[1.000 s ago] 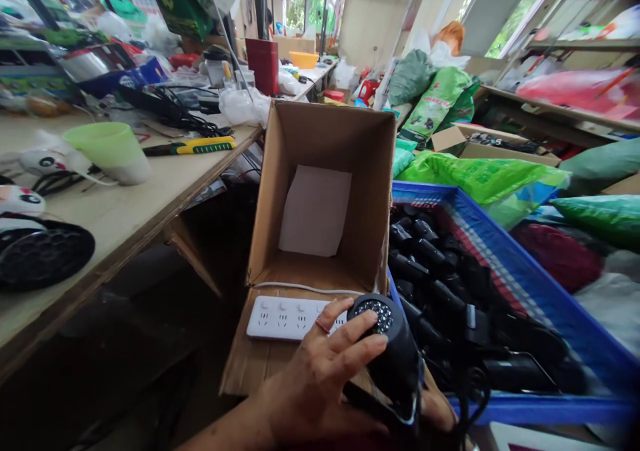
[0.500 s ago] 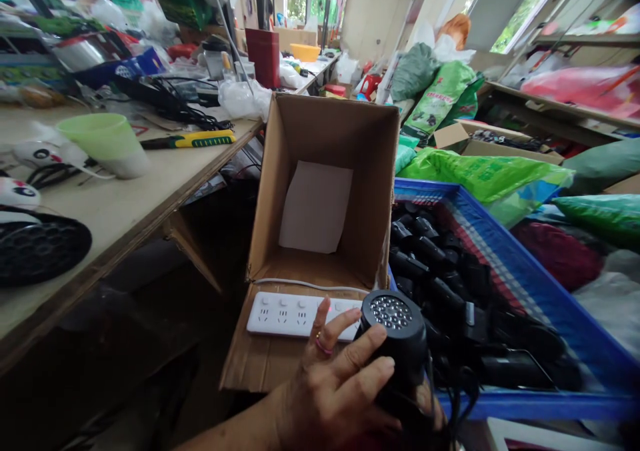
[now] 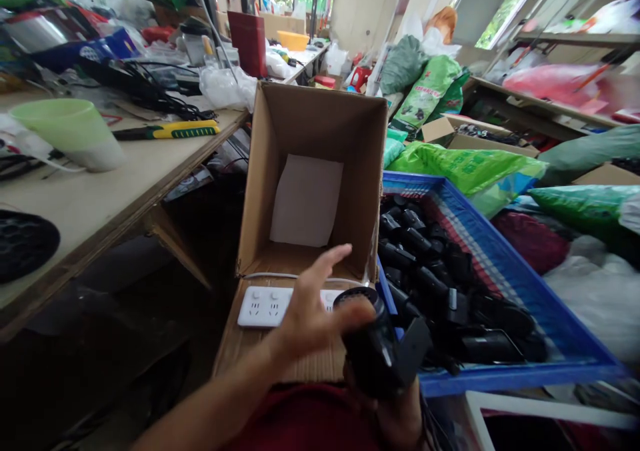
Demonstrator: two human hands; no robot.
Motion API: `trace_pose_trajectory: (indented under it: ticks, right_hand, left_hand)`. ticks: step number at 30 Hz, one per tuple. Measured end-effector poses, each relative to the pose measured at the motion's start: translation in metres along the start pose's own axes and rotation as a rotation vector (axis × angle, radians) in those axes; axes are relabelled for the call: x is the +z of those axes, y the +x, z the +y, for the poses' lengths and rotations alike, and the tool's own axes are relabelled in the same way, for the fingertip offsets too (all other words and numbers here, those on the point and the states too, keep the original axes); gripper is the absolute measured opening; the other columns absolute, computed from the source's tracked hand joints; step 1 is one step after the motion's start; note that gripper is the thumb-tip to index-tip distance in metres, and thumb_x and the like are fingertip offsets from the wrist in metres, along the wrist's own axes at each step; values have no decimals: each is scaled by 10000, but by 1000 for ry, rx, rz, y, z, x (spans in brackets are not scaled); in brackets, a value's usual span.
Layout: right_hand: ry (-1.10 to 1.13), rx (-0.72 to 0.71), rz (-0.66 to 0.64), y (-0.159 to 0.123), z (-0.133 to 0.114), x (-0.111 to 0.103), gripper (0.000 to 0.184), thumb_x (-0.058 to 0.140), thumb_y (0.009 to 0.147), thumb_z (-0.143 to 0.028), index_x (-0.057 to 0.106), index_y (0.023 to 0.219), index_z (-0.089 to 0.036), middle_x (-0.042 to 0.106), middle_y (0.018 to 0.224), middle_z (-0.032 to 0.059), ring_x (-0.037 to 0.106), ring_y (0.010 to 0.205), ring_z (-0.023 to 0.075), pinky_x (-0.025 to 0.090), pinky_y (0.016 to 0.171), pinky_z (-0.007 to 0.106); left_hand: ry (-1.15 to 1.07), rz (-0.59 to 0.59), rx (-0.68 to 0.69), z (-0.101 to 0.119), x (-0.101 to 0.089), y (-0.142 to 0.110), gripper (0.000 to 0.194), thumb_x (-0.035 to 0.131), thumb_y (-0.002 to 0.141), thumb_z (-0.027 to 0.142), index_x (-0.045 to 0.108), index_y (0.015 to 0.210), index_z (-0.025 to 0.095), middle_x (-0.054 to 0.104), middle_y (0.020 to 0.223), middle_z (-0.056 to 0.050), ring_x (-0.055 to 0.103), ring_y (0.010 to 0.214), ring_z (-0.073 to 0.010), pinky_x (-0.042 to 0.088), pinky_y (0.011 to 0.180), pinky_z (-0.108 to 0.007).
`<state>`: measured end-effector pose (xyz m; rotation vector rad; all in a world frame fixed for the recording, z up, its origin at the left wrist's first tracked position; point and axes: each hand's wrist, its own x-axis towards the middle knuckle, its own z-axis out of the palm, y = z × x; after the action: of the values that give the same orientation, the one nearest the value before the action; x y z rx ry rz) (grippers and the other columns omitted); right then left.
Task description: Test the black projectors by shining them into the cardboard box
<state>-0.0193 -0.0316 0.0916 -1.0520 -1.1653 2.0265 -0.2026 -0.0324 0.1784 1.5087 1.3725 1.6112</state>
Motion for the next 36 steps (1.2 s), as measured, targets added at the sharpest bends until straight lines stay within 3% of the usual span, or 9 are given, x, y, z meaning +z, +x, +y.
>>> trace_pose_trajectory:
  ticks: [3, 7, 14, 20, 25, 27, 29, 32, 36]
  right_hand:
    - [461, 238, -130, -9, 2, 3, 815, 307, 661, -862, 686, 946, -199, 483, 535, -35, 154, 332, 24, 309, 332, 195]
    - [624, 332, -112, -14, -4, -2, 524, 628, 633, -688, 668, 854, -214, 462, 598, -54, 81, 413, 12, 291, 382, 136]
    - [555, 461, -229, -15, 1, -14, 293, 624, 761, -509, 646, 877, -241, 337, 522, -82, 240, 427, 50, 324, 418, 130]
    - [588, 390, -132, -12, -8, -5, 393, 576, 756, -585, 653, 865, -215, 511, 588, -45, 196, 389, 26, 312, 404, 135]
    - [258, 123, 91, -8, -16, -6, 601, 443, 736, -718, 679, 908, -193, 666, 779, 79, 487, 464, 117, 433, 438, 259]
    - [40, -26, 230, -9, -18, -12, 474, 643, 679, -578, 665, 1000, -229, 682, 940, 75, 620, 733, 216, 513, 615, 327]
    - [-121, -136, 307, -12, -22, -18, 580, 776, 583, -404, 616, 1123, -263, 649, 1112, 48, 587, 1007, 274, 488, 838, 369]
    - [-326, -274, 222, -18, -39, -26, 715, 779, 564, -330, 540, 1233, -246, 605, 1219, 53, 531, 1128, 301, 401, 975, 416]
    - [-417, -386, 14, -30, -66, -42, 794, 782, 549, -319, 497, 1284, -224, 581, 1250, 79, 541, 1122, 306, 383, 976, 437]
  left_hand:
    - [-327, -236, -307, -12, -4, 16, 426, 399, 917, 459, 592, 1177, 182, 617, 1233, -117, 552, 1165, -266, 489, 911, -437]
    - [-374, -462, -344, -26, 3, 11, 363, 572, 823, 224, 596, 1183, 196, 609, 1252, -70, 554, 1150, -234, 429, 979, -396]
    - [-224, -369, -430, -27, 13, 7, 391, 653, 744, 189, 628, 1130, 133, 678, 1113, -105, 610, 1017, -241, 478, 869, -368]
    - [-234, -331, -472, -30, 13, 5, 376, 643, 749, 203, 624, 1120, 145, 666, 1124, -111, 613, 1032, -252, 506, 847, -380]
    - [-45, -369, -247, -16, 10, -7, 793, 720, 664, 482, 439, 1329, 153, 319, 1469, -211, 334, 1329, -362, 304, 1053, -549]
    - [167, -359, -101, -10, 14, -15, 1007, 753, 559, 585, 360, 1381, 156, 190, 1508, -242, 204, 1365, -427, 253, 1047, -620]
    - [328, -314, 32, -10, 18, -24, 995, 703, 613, 615, 308, 1405, 160, 150, 1511, -260, 149, 1368, -456, 251, 1023, -659]
    - [366, -309, 209, -15, 22, -33, 954, 565, 734, 639, 156, 1453, 163, 110, 1510, -277, 165, 1368, -447, 313, 1007, -629]
    - [279, -411, 351, -17, 19, -28, 991, 497, 725, 699, 101, 1457, 161, 303, 1440, -270, 361, 1304, -388, 378, 1012, -542]
